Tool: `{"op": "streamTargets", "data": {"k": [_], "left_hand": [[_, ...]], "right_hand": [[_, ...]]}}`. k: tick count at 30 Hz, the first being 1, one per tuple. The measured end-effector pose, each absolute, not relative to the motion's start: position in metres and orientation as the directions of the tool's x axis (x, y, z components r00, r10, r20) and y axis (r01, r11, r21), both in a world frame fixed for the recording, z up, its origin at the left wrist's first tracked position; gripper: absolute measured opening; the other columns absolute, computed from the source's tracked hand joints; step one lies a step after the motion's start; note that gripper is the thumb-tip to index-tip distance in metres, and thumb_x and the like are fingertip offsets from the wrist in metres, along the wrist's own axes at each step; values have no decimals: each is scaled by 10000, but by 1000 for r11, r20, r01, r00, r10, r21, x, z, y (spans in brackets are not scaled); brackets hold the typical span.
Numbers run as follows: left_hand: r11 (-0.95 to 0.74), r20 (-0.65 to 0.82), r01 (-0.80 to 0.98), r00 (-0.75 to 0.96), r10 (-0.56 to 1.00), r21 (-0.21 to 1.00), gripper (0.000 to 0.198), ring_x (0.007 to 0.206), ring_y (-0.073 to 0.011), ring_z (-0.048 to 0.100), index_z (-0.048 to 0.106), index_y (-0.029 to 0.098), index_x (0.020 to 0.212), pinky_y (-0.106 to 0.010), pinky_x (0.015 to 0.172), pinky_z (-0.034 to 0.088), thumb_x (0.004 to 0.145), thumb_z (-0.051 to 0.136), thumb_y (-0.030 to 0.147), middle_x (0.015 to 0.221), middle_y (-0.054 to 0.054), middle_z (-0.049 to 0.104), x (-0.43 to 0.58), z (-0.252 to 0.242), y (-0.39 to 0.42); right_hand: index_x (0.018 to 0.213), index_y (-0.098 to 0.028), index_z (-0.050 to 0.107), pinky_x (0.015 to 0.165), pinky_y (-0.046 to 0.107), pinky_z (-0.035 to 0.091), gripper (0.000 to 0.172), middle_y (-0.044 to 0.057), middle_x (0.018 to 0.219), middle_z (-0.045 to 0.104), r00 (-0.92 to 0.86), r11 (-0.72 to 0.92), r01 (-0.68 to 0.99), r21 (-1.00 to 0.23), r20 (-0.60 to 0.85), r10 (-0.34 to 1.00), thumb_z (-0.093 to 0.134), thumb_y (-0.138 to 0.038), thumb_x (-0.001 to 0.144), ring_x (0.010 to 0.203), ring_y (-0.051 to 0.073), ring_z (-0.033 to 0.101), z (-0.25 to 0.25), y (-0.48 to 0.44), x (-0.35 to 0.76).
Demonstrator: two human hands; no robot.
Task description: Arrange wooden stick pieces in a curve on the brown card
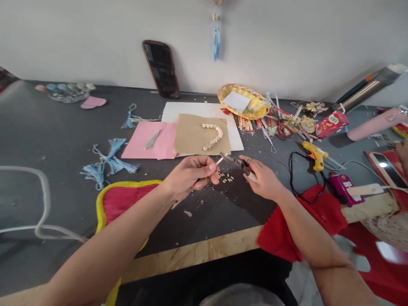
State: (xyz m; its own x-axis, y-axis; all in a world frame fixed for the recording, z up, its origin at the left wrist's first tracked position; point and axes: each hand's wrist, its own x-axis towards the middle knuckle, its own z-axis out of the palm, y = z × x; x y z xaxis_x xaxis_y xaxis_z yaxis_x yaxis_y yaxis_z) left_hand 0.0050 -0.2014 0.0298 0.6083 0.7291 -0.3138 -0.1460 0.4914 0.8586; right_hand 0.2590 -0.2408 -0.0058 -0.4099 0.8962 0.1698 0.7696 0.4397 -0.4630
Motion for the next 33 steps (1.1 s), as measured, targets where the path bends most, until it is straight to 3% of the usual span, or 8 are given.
{"op": "streamTargets", "data": {"k": [4,7,10,15,23,33], "left_hand": [[551,-325,-168,655,682,818,267,319,-10,314,621,122,715,-161,324,118,713,781,336,559,-32,669,5,29,-201],[584,-327,-192,673,663,789,265,306,-7,306,634,122,726,-160,315,112,700,793,334,547,-27,662,4,29,-202],[594,-311,-218,686,657,774,238,300,-5,301,643,125,732,-156,309,112,718,778,321,542,-23,657,3,29,-201],[580,-290,-241,681,672,778,240,299,-4,312,652,128,725,-151,307,128,712,784,327,536,-23,657,3,27,-200],[549,-270,-249,667,695,798,271,304,-6,333,646,115,745,-141,310,174,726,782,349,558,-34,679,5,25,-199],[513,-251,-240,657,711,824,291,312,-10,358,646,111,755,-146,317,175,750,767,376,576,-42,692,8,25,-202]], "right_hand": [[1417,-201,319,974,482,487,574,150,1383,512,-463,494,727,-477,192,865,512,-187,877,1196,285,547,-5,-239,264],[1369,-192,330,953,456,505,532,165,1332,537,-410,449,702,-552,201,890,535,-228,880,1172,275,576,-7,-240,265],[1254,-203,374,865,394,544,412,158,1306,538,-357,397,673,-624,195,913,545,-249,882,1036,231,643,-8,-241,265],[930,-218,468,829,384,530,68,140,1252,583,-404,457,712,-533,220,888,521,-248,898,1027,238,640,-5,-240,265],[872,-223,504,906,425,503,80,142,1254,627,-408,517,727,-452,320,855,527,-284,919,1104,259,620,-5,-240,264],[902,-212,515,944,458,491,65,155,1324,585,-422,519,734,-438,305,854,523,-275,918,1139,268,595,-1,-241,263]]}}
